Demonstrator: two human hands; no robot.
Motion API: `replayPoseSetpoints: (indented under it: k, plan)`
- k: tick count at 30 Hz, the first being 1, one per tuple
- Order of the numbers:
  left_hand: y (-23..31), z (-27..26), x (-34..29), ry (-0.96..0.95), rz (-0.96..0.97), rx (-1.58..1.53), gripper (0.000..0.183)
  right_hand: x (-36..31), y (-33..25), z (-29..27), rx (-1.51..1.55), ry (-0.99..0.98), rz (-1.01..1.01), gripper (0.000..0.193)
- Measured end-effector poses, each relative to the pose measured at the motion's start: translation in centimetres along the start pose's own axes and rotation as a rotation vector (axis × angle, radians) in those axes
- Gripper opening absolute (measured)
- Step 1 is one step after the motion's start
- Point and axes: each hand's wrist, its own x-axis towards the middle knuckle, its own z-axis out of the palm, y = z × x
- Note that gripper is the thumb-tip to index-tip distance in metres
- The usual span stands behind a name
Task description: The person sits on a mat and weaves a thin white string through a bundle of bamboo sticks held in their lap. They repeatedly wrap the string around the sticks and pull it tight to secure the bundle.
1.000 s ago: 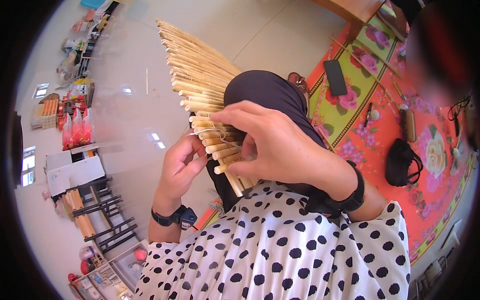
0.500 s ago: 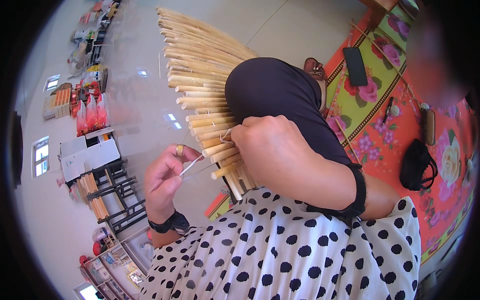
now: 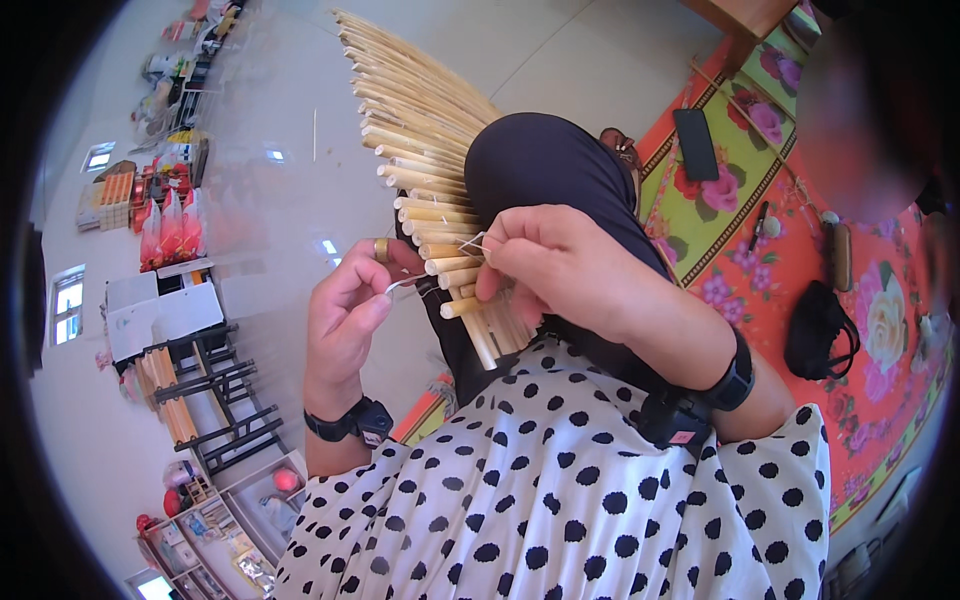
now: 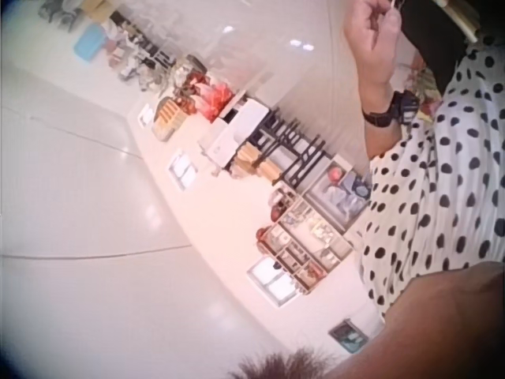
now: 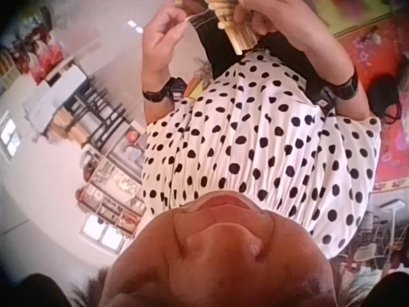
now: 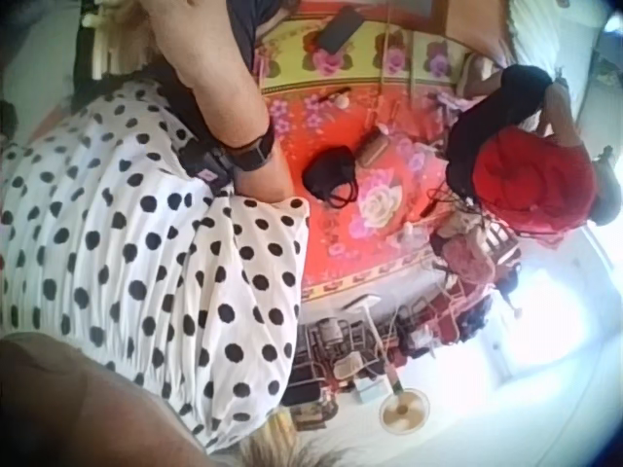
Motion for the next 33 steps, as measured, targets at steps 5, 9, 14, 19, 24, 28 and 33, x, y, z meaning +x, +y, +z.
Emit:
replayPoseSetpoints:
  k: [5, 9, 14, 19, 24, 28, 33]
  plan:
    - [-0.5, 0.0, 0.1, 0.048, 0.007, -0.316, 0.011, -0.2, -0.2, -0.8, 0.222, -0.166, 0.140, 0.018]
    - [-1.8, -0.9, -0.4, 0.060, 0.042, -0.440, 0.010, -2.5, -2.1, -0.2, -0.164, -0.202, 0.090, 0.023]
    - [-2.8, -1.0, -0.1, 0.054, 0.044, -0.521, 0.006, -5.9, -2.2, -0.2, -0.549, -0.213, -0.371, 0.018]
    - [-3.1, -1.3, 0.1, 0.036, 0.072, -0.566, 0.006, -8.2, -5.2, -1.3, -0.707, -0.463, -0.602, 0.022]
    - [-3.7, -1.8, 0.9, -0.013, 0.074, -0.611, 0.012, -11.4, -8.2, -2.5, -0.465, -0.800, -0.516, 0.031]
    - [-4.1, -1.9, 1.3, -0.035, 0.103, -0.620, 0.014, -15.3, -10.0, -3.3, -0.541, -0.880, -0.511, 0.020]
    - [-4.0, -1.8, 1.4, -0.015, 0.101, -0.617, 0.016, -17.7, -11.6, -4.7, -0.618, -0.903, -0.564, 0.019]
